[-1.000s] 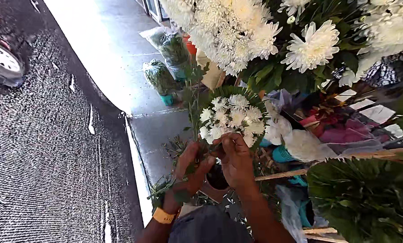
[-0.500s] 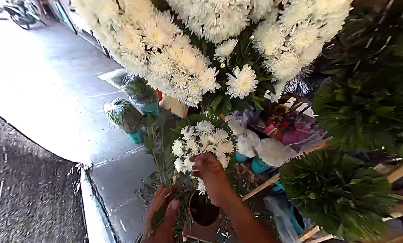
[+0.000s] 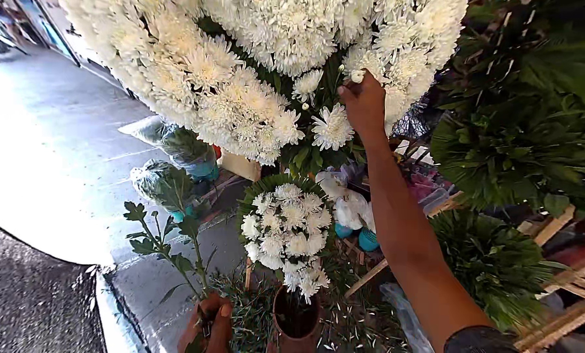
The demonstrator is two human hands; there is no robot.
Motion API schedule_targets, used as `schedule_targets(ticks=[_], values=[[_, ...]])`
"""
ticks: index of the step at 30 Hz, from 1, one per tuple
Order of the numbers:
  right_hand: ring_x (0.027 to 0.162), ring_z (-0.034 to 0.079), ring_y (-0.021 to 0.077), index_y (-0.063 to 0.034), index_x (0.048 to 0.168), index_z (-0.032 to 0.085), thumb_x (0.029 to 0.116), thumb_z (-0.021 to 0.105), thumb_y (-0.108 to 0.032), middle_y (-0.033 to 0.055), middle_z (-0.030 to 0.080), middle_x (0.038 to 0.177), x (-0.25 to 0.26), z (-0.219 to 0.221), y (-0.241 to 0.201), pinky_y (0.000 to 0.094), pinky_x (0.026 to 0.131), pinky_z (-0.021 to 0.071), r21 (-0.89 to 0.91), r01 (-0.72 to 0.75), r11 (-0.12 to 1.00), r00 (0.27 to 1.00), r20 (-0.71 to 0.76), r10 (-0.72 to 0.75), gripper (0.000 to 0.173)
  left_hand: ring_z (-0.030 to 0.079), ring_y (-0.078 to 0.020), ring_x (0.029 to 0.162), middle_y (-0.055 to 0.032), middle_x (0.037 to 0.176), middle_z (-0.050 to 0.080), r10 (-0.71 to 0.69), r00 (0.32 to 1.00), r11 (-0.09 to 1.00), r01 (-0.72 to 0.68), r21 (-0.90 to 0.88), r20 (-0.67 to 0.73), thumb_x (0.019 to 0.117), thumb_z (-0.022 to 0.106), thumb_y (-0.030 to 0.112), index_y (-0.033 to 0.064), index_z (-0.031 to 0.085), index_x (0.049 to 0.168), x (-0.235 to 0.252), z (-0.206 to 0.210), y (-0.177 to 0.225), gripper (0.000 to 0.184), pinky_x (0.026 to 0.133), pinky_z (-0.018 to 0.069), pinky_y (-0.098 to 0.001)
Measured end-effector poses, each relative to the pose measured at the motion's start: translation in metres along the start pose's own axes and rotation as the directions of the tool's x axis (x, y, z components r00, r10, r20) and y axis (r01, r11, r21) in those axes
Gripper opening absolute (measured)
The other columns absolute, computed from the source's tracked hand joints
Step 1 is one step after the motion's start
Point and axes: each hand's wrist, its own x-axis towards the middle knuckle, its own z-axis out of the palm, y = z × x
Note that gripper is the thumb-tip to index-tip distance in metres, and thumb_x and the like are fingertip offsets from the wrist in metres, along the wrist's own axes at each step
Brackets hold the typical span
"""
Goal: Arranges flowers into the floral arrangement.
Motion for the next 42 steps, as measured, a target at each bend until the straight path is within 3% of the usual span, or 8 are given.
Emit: schedule_targets(ticks=[4, 15, 24, 28, 33, 38, 40, 42], values=[[0.113, 0.065, 0.0382, -0.0088, 0.127, 0.066, 0.0942, 0.066, -0.015, 0.0163, 0.069, 0.119, 0.031, 0.025, -0.002, 0.0667, 0.091, 0.0505, -0.346, -0.104, 0.933, 0.955, 0.227, 0.191, 0.033, 0.055, 0.0, 0.054, 0.0118, 0.072, 0.061, -0.024, 1.0, 1.0, 0.024, -0.01, -0.004, 0.0978, 0.052, 0.008, 0.0106, 0.062, 0.1, 0.0, -0.001, 0.0, 0.011, 0.05, 0.0505, -0.0187], [0.116, 0.064, 0.0416, -0.0071, 0.124, 0.066, 0.094, 0.062, -0.017, 0.0211, 0.065, 0.127, 0.037, 0.033, -0.003, 0.0677, 0.086, 0.0511, -0.504, -0.181, 0.845, 0.909, 0.242, 0.339, 0.032, 0.055, -0.0018, 0.053, 0.0098, 0.075, 0.061, -0.06, 0.998, 0.998, 0.061, 0.022, -0.026, 0.0971, 0.053, 0.008, 0.0093, 0.06, 0.104, 0.006, -0.005, -0.002, 0.009, 0.049, 0.0509, -0.0194], [0.1, 0.069, 0.0155, -0.0031, 0.131, 0.06, 0.1036, 0.059, -0.032, 0.0092, 0.068, 0.121, -0.115, -0.029, -0.029, 0.0333, 0.083, 0.0606, 0.305, 0.005, 0.952, 0.996, 0.086, -0.033, 0.04, 0.065, -0.0029, 0.072, 0.0079, 0.094, 0.068, -0.026, 0.993, 0.998, 0.02, 0.054, 0.112, 0.0967, 0.061, 0.014, 0.0121, 0.034, 0.134, -0.011, 0.004, 0.002, 0.046, 0.058, 0.0552, -0.0214], [0.115, 0.067, 0.0209, -0.0188, 0.158, 0.03, 0.0816, 0.079, -0.054, 0.0062, 0.059, 0.14, -0.304, -0.008, 0.01, 0.0408, 0.089, 0.0619, 0.442, -0.682, 0.582, 0.596, 0.798, 0.092, 0.097, 0.065, -0.004, 0.075, 0.0025, 0.097, 0.069, -0.094, 0.891, 0.981, 0.006, 0.196, 0.445, 0.0995, 0.062, 0.028, 0.017, 0.051, 0.134, -0.039, 0.026, -0.016, 0.038, 0.065, 0.0574, -0.0228], [0.084, 0.07, 0.0181, -0.0051, 0.133, 0.056, 0.0981, 0.063, -0.016, 0.0069, 0.071, 0.092, -0.469, -0.013, 0.074, 0.0365, 0.082, 0.0613, 0.52, -0.847, -0.113, 0.355, 0.71, 0.608, 0.037, 0.07, -0.0154, 0.083, 0.0003, 0.099, 0.072, -0.4, 0.529, 0.889, 0.027, 0.456, 0.748, 0.0958, 0.065, 0.04, 0.0155, 0.057, 0.138, -0.066, 0.052, -0.091, 0.049, 0.071, 0.0606, -0.0468], [0.095, 0.072, 0.0296, -0.0118, 0.153, 0.037, 0.1036, 0.058, -0.044, 0.0199, 0.067, 0.121, -0.564, -0.071, 0.205, 0.0437, 0.08, 0.0613, 0.086, -0.978, -0.19, -0.163, 0.255, 0.953, 0.063, 0.064, -0.0349, 0.115, -0.0187, 0.128, 0.065, -0.906, 0.031, 0.422, -0.03, 0.906, 0.422, 0.084, 0.081, 0.038, 0.0096, 0.054, 0.144, -0.077, 0.012, -0.203, 0.072, 0.101, 0.0496, -0.0589], [0.104, 0.07, 0.0373, -0.0051, 0.159, 0.023, 0.1026, 0.057, -0.051, 0.0277, 0.062, 0.13, -0.601, -0.073, 0.234, 0.0513, 0.089, 0.0586, -0.279, -0.944, -0.177, -0.218, 0.126, 0.968, 0.08, 0.059, -0.0488, 0.121, -0.0288, 0.14, 0.055, -0.995, -0.059, 0.103, -0.392, 0.914, 0.087, 0.0848, 0.076, 0.033, 0.007, 0.05, 0.147, -0.091, -0.02, -0.248, 0.072, 0.095, 0.048, -0.0691], [0.111, 0.067, 0.0412, 0.0023, 0.149, 0.042, 0.1042, 0.057, -0.043, 0.0302, 0.061, 0.131, -0.621, -0.049, 0.243, 0.0572, 0.097, 0.0539, -0.413, -0.907, -0.088, -0.171, 0.171, 0.97, 0.066, 0.056, -0.0507, 0.125, -0.0305, 0.143, 0.051, -0.997, -0.008, -0.061, -0.501, 0.863, -0.075, 0.0916, 0.068, 0.028, 0.0078, 0.052, 0.146, -0.102, -0.057, -0.27, 0.06, 0.094, 0.0482, -0.0692]])
